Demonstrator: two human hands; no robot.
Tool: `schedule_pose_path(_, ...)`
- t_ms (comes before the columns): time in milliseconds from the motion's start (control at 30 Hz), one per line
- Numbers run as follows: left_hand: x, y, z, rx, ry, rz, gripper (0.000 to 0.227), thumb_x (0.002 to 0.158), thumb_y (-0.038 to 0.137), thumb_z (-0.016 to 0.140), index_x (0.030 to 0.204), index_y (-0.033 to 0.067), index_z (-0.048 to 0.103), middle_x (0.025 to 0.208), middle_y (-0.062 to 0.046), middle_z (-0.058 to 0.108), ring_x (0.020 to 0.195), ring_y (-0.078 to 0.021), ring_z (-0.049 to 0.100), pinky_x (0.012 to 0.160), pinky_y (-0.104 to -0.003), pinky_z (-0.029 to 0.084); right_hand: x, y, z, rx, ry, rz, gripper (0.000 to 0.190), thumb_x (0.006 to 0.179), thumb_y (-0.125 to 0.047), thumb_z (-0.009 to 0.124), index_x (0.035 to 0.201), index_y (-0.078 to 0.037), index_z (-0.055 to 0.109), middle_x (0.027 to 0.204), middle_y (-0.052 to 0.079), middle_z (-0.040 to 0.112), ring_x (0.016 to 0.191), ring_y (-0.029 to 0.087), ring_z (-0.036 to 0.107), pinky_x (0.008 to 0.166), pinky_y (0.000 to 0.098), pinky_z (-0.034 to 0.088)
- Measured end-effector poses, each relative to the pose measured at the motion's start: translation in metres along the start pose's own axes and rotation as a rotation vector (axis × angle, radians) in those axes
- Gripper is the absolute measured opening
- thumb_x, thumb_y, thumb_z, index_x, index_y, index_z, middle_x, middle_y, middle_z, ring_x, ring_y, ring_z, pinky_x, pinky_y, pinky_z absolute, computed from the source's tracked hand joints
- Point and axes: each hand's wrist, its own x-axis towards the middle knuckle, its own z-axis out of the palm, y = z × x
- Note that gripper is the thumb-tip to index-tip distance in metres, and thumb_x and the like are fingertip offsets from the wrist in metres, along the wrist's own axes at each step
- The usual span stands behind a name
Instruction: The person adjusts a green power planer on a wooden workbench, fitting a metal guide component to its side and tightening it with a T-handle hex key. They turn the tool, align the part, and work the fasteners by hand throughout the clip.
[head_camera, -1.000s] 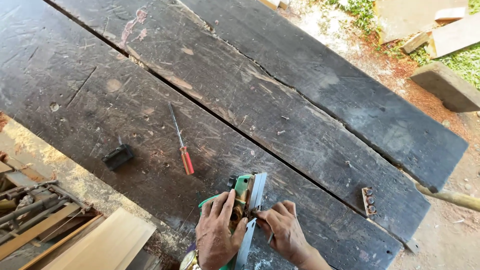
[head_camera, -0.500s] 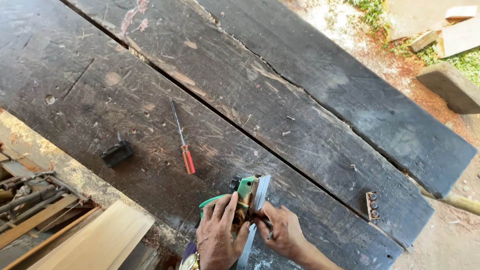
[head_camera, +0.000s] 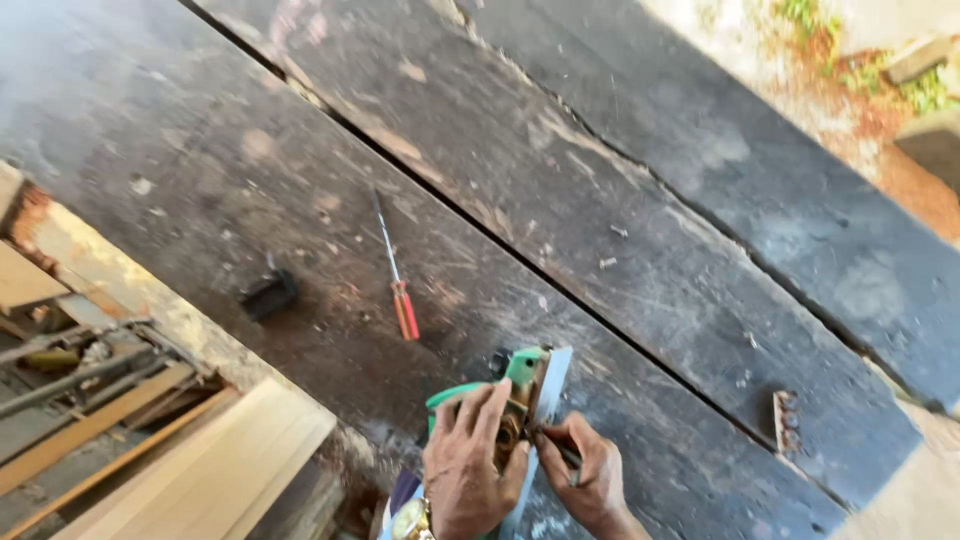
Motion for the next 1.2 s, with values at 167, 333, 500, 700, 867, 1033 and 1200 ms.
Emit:
schedule_pose_path(167, -0.005, -0.004, -0.005, 0.006, -0.036, 0.023, 0.076, 0.078, 0.026, 0.079, 0.143, 0.0014, 0.05, 0.132, -0.017, 0.059, 0.122, -0.0383, 0.052, 0.102, -0.049, 0.043, 0.005, -0.01, -0.034, -0.157, -0.095, -0.229, 0.007, 0.084, -0.014, 0.073, 0.086, -0.011, 0.067, 0.063, 0.008, 0.068, 0.057, 0.023, 0.064, 0.059, 0.0354, 0.049)
schedule_pose_path(333, -0.004, -0.011, -0.002, 0.018, -0.117, -0.005, 0.082, 0.076, 0.029, 0.079, 0.145, -0.0005, 0.045, 0.14, -0.019, 0.052, 0.124, -0.0424, 0.048, 0.102, -0.051, 0.041, -0.012, 0.028, -0.066, -0.629, 0.136, -0.301, 0.034, 0.079, -0.016, 0.073, 0.111, -0.011, 0.062, 0.082, 0.008, 0.068, 0.075, 0.026, 0.065, 0.073, 0.0409, 0.043)
schedule_pose_path(500, 0.006, -0.003, 0.001, 0.121, -0.267, -0.129, 0.092, 0.076, 0.037, 0.078, 0.154, 0.0056, 0.04, 0.146, -0.013, 0.049, 0.129, -0.0388, 0.045, 0.101, -0.054, 0.041, -0.038, 0.055, -0.068, -0.744, 0.125, -0.163, 0.074, 0.067, -0.018, 0.077, 0.137, -0.006, 0.054, 0.115, 0.013, 0.063, 0.109, 0.029, 0.057, 0.093, 0.0439, 0.038)
schedule_pose_path(700, 0.011, 0.002, -0.006, 0.136, -0.238, -0.265, 0.097, 0.066, 0.054, 0.086, 0.149, 0.0156, 0.05, 0.145, -0.018, 0.043, 0.123, -0.0389, 0.052, 0.09, -0.049, 0.053, -0.052, 0.057, -0.047, -0.621, 0.309, -0.202, 0.069, 0.073, -0.025, 0.077, 0.136, -0.007, 0.058, 0.132, 0.019, 0.061, 0.124, 0.036, 0.054, 0.101, 0.0465, 0.037)
schedule_pose_path(867, 0.008, -0.003, -0.005, 0.155, -0.283, -0.342, 0.085, 0.069, 0.063, 0.082, 0.137, 0.0177, 0.059, 0.127, -0.011, 0.056, 0.108, -0.0295, 0.067, 0.087, -0.043, 0.058, -0.054, 0.057, -0.015, -0.193, 0.328, 0.013, 0.039, 0.092, -0.023, 0.068, 0.128, -0.009, 0.066, 0.122, 0.013, 0.071, 0.114, 0.026, 0.069, 0.096, 0.0364, 0.055)
schedule_pose_path(1033, -0.001, -0.008, -0.015, 0.062, -0.248, -0.298, 0.084, 0.064, 0.052, 0.088, 0.137, 0.0175, 0.062, 0.128, -0.008, 0.058, 0.11, -0.0261, 0.068, 0.089, -0.042, 0.057, -0.038, 0.051, 0.008, 0.379, 0.1, 0.23, 0.048, 0.099, -0.025, 0.055, 0.146, -0.015, 0.051, 0.142, 0.009, 0.065, 0.124, 0.02, 0.067, 0.101, 0.0338, 0.056)
schedule_pose_path(1200, -0.007, -0.072, -0.012, -0.594, -0.297, -0.197, 0.078, 0.068, 0.033, 0.091, 0.135, 0.0056, 0.06, 0.123, -0.009, 0.07, 0.11, -0.0203, 0.069, 0.094, -0.036, 0.058, -0.05, 0.01, 0.003, 0.643, -0.028, 0.092, 0.054, 0.102, -0.024, 0.047, 0.155, -0.015, 0.039, 0.156, 0.009, 0.049, 0.137, 0.021, 0.053, 0.108, 0.0379, 0.048)
